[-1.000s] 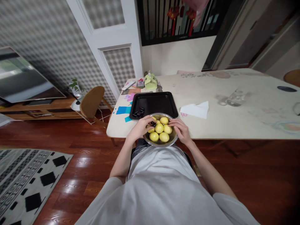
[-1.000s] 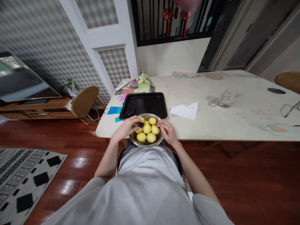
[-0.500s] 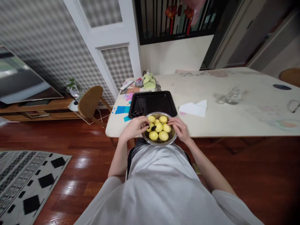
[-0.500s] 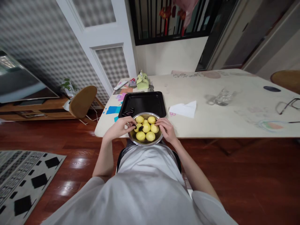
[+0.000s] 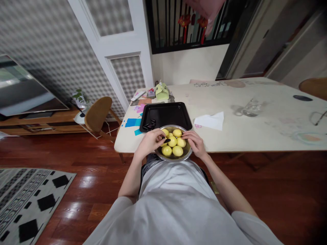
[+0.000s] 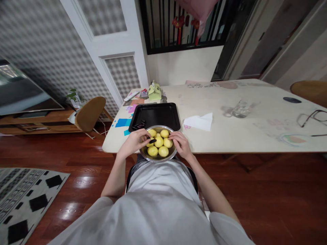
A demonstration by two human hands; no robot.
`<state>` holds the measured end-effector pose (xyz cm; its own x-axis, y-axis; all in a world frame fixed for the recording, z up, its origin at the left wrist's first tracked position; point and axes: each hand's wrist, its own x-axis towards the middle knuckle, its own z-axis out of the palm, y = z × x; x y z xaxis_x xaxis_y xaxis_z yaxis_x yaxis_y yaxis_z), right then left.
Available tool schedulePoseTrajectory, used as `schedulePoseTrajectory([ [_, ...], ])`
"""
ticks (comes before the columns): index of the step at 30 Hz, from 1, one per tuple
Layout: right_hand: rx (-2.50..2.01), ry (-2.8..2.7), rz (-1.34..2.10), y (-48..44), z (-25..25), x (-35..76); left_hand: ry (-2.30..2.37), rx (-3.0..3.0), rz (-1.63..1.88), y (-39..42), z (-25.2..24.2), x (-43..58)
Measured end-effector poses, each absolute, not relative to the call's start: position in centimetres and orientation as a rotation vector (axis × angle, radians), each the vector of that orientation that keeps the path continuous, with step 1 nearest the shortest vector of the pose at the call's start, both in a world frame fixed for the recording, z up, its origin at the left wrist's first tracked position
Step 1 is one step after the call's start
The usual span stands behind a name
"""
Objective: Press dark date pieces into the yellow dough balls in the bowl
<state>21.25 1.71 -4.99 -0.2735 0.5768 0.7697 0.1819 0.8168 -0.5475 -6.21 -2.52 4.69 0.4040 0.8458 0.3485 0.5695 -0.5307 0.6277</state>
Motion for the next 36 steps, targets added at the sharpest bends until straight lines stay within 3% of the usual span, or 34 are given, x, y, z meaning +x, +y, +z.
schedulePoseTrajectory([
  [6, -0.591, -1.829, 0.419, 1.6, -4.9, 21.1, 1.259, 2.198, 1.200, -2.1, 4.4, -5.9],
  [13, -0.586, -1.827, 0.416, 1.5, -4.9, 21.1, 1.317, 2.197, 1.260, -2.1, 4.2, -5.1],
  [24, -0.608, -1.828, 0.423, 1.4, -4.7, 21.1, 1.243, 2.306, 1.067, -1.1, 2.5, -4.5],
  [36, -0.616, -1.814, 0.446, 1.5, -4.9, 21.2, 1.264, 2.327, 0.871, -1.9, 4.7, -6.9],
])
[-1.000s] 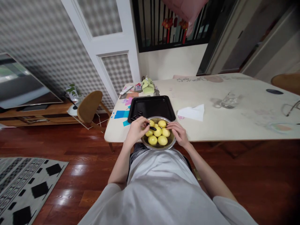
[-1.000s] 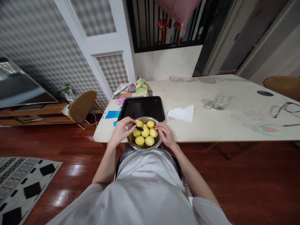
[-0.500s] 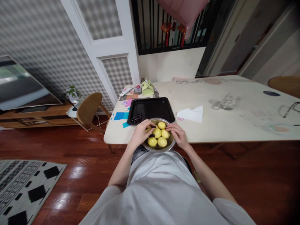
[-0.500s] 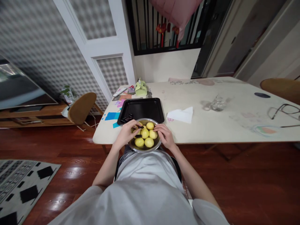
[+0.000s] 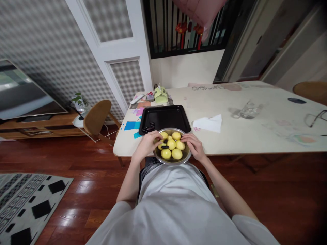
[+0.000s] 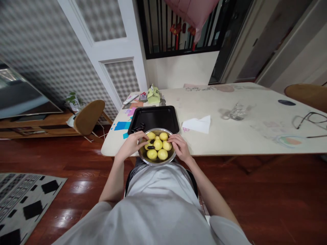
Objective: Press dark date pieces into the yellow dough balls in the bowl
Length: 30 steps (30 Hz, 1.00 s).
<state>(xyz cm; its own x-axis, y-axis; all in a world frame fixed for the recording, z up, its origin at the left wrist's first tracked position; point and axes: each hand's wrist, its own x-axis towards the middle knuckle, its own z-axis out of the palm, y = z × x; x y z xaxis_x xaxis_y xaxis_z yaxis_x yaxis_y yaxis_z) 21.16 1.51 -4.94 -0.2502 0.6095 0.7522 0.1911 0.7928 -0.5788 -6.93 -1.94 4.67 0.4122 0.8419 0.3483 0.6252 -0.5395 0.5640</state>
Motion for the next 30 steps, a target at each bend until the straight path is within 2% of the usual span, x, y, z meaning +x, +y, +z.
schedulePoseTrajectory([
  [4, -0.617, -1.817, 0.448, 1.5, -5.0, 21.2, 1.243, 2.355, 0.775, -2.2, 4.8, -7.2],
  [19, -0.636, -1.818, 0.458, 1.5, -4.9, 21.2, 1.439, 2.424, 0.761, -1.4, 2.8, -5.4],
  [30, -0.646, -1.822, 0.453, 1.5, -4.9, 21.2, 1.375, 2.304, 0.967, -1.2, 2.1, -5.1],
])
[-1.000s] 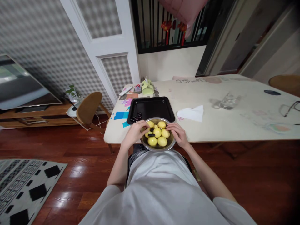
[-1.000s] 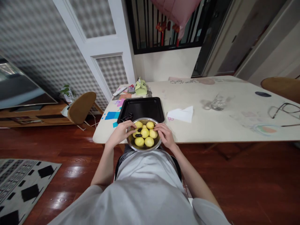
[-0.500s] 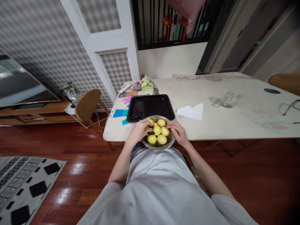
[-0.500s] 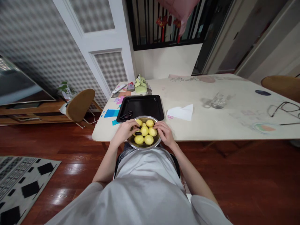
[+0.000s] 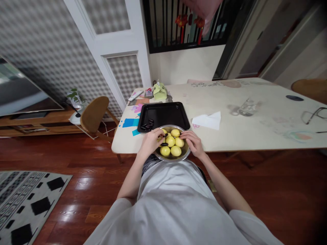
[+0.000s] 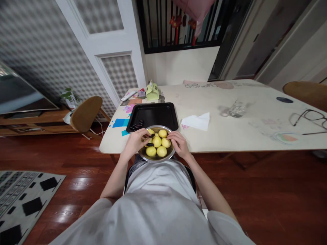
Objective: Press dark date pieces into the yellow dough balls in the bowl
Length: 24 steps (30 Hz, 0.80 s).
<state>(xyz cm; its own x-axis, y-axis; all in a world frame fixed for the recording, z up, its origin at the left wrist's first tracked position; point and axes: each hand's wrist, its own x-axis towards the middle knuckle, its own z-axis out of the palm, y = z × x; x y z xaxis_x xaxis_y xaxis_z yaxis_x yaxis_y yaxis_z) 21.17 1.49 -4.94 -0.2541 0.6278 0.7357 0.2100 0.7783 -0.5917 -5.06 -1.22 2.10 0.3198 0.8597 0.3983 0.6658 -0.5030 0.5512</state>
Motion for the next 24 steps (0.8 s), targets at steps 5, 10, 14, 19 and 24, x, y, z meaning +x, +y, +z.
schedulePoseTrajectory([
  [5, -0.630, -1.821, 0.452, 1.5, -4.9, 21.1, 1.447, 2.311, 0.864, -1.2, 2.0, -4.6],
  [10, -0.640, -1.819, 0.451, 1.5, -4.9, 21.1, 1.467, 2.368, 0.815, -1.6, 3.2, -5.3],
  [14, -0.635, -1.817, 0.455, 1.6, -5.0, 21.2, 1.380, 2.402, 0.745, -2.5, 4.2, -6.1],
  [19, -0.619, -1.827, 0.446, 1.6, -5.1, 21.2, 1.349, 2.454, 0.581, -3.1, 4.4, -5.9],
  [24, -0.622, -1.826, 0.436, 1.6, -5.0, 21.2, 1.315, 2.470, 0.547, -2.9, 4.2, -5.7],
])
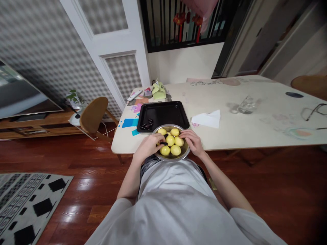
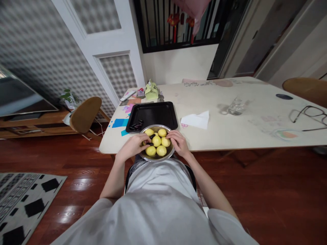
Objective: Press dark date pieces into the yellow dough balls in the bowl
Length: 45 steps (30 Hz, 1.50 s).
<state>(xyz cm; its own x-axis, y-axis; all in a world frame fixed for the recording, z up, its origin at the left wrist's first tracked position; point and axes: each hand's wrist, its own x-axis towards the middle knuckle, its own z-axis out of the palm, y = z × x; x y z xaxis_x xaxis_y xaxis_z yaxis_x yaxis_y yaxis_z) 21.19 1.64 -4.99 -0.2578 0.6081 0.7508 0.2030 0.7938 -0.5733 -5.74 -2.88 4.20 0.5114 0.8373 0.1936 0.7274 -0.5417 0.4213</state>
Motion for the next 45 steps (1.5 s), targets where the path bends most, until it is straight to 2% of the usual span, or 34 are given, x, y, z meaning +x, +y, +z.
schedulePoseTrajectory([
  [19, -0.584, -1.834, 0.420, 1.8, -5.1, 21.2, 1.000, 2.528, 0.731, -1.4, 3.9, -7.3],
  [22, -0.579, -1.837, 0.417, 1.7, -5.1, 21.2, 1.169, 2.475, 0.910, -0.6, 3.8, -8.7],
  [26, -0.581, -1.828, 0.421, 1.7, -5.2, 21.1, 1.652, 2.355, 1.097, 1.6, 2.3, -11.2],
  [30, -0.592, -1.824, 0.421, 1.6, -5.2, 21.1, 1.978, 2.224, 0.974, 3.9, 0.4, -13.0],
  [37, -0.584, -1.824, 0.420, 1.6, -5.3, 21.2, 2.028, 2.237, 0.600, 6.5, -0.2, -13.3],
  [45, -0.596, -1.809, 0.441, 1.5, -5.2, 21.1, 2.056, 2.208, 0.682, 8.1, 0.3, -13.0],
])
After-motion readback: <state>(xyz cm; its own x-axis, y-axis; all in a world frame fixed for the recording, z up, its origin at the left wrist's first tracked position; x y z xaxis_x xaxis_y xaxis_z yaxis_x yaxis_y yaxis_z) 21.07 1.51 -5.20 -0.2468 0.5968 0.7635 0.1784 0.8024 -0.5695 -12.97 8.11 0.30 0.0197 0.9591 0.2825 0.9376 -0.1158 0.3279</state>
